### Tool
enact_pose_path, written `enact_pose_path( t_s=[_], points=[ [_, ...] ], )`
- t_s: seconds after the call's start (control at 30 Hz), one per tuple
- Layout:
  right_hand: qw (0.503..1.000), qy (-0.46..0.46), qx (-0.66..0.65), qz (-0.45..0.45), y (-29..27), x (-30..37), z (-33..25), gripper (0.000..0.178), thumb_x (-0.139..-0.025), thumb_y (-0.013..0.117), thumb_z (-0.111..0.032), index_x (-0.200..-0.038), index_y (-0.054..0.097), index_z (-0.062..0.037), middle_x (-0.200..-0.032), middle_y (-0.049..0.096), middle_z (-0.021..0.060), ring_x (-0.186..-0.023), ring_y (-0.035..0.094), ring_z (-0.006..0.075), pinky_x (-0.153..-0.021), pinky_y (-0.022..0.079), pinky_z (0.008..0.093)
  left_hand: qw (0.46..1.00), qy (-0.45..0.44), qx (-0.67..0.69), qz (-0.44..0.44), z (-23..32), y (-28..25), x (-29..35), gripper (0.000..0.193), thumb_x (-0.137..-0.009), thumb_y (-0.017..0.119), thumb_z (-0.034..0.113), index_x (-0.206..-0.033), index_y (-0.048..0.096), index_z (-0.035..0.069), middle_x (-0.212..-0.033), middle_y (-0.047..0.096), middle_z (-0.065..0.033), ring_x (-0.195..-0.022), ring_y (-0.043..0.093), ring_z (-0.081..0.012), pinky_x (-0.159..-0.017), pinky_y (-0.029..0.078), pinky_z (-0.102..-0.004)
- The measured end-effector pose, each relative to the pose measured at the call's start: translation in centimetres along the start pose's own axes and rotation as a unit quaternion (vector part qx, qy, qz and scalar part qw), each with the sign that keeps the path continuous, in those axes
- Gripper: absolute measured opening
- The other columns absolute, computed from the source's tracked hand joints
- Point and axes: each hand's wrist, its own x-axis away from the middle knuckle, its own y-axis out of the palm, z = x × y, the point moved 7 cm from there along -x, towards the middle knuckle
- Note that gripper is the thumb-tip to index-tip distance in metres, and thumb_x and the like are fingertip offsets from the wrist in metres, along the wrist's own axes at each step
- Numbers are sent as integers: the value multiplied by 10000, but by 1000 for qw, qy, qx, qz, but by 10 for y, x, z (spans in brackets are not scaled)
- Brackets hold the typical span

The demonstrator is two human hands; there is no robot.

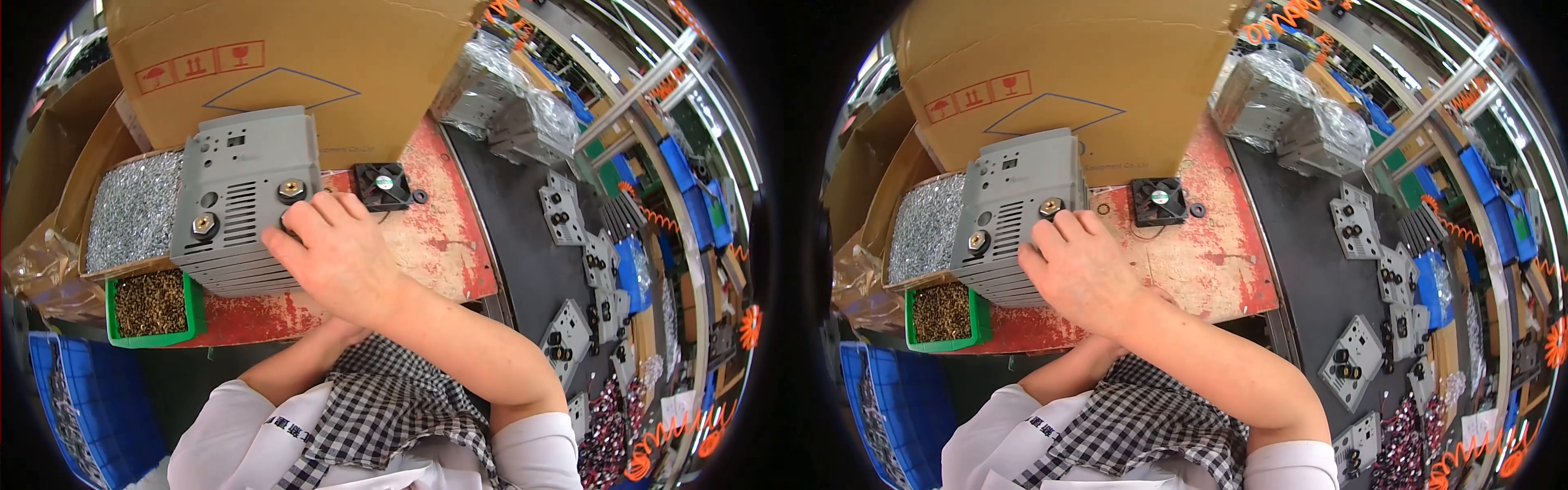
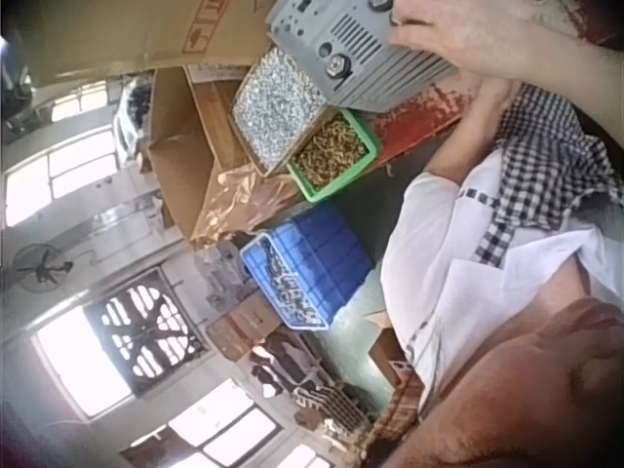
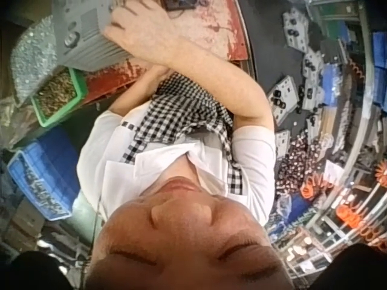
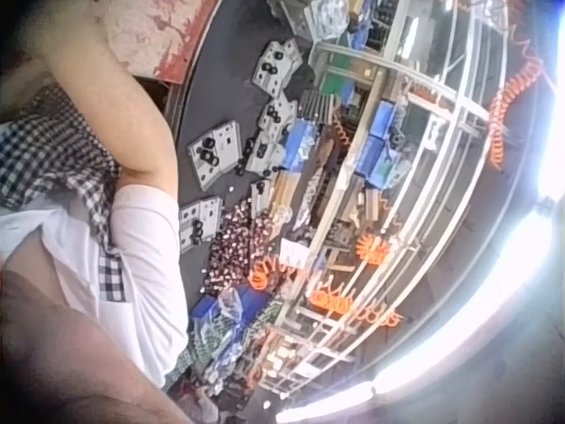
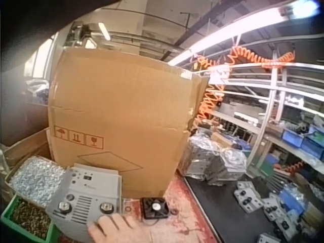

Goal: The person assembles components into an electronic housing by hand, inserting fasteners, connectors, a cooling fan, and a PCB.

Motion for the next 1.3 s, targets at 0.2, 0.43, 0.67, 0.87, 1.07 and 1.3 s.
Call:
enact_pose_path(
  t_s=[0.2,0.43,0.67,0.87,1.07,1.3],
  points=[
    [993,49,5,110,-24,46,9,433,-676,601,-141,-1107,602,-91,-1053,535,82,-1032,510,245,-903,407,404,972,-73,-129,181,-22,19,14,251,-951,440,264,-1059,543,62,-990,575,-53,-905,562,-167,-850,457,-325],
    [955,295,41,5,-59,225,57,294,-657,708,-151,-946,658,-123,-1019,574,93,-968,551,292,-814,449,407,946,-31,-207,248,-12,52,12,174,-929,531,154,-1061,541,40,-988,596,-65,-902,574,-159,-808,471,-306],
    [761,606,224,-65,-188,434,43,205,-717,712,-170,-908,661,-116,-900,602,59,-822,620,263,-691,504,370,931,-158,-289,157,-90,79,-20,153,-931,531,167,-974,588,32,-928,628,-68,-828,602,-140,-769,484,-281],
    [700,633,263,-201,-212,506,41,99,-789,616,-143,-881,614,-105,-843,597,74,-799,615,280,-665,500,399,898,-343,-259,98,-189,82,-37,180,-927,555,209,-971,599,40,-889,631,-62,-794,617,-140,-717,511,-269],
    [788,535,225,-207,-174,456,50,143,-702,548,-34,-831,550,-96,-755,555,57,-713,614,261,-580,494,387,884,-381,-245,116,-225,85,-48,246,-924,566,252,-1074,565,58,-925,610,-54,-793,600,-135,-720,509,-274],
    [867,433,184,-167,-123,385,63,127,-658,599,-72,-770,559,-116,-727,545,33,-680,579,223,-581,478,352,925,-321,-94,180,-215,65,-56,381,-933,527,358,-1168,507,58,-1009,617,-103,-861,623,-208,-752,521,-349]
  ],
)
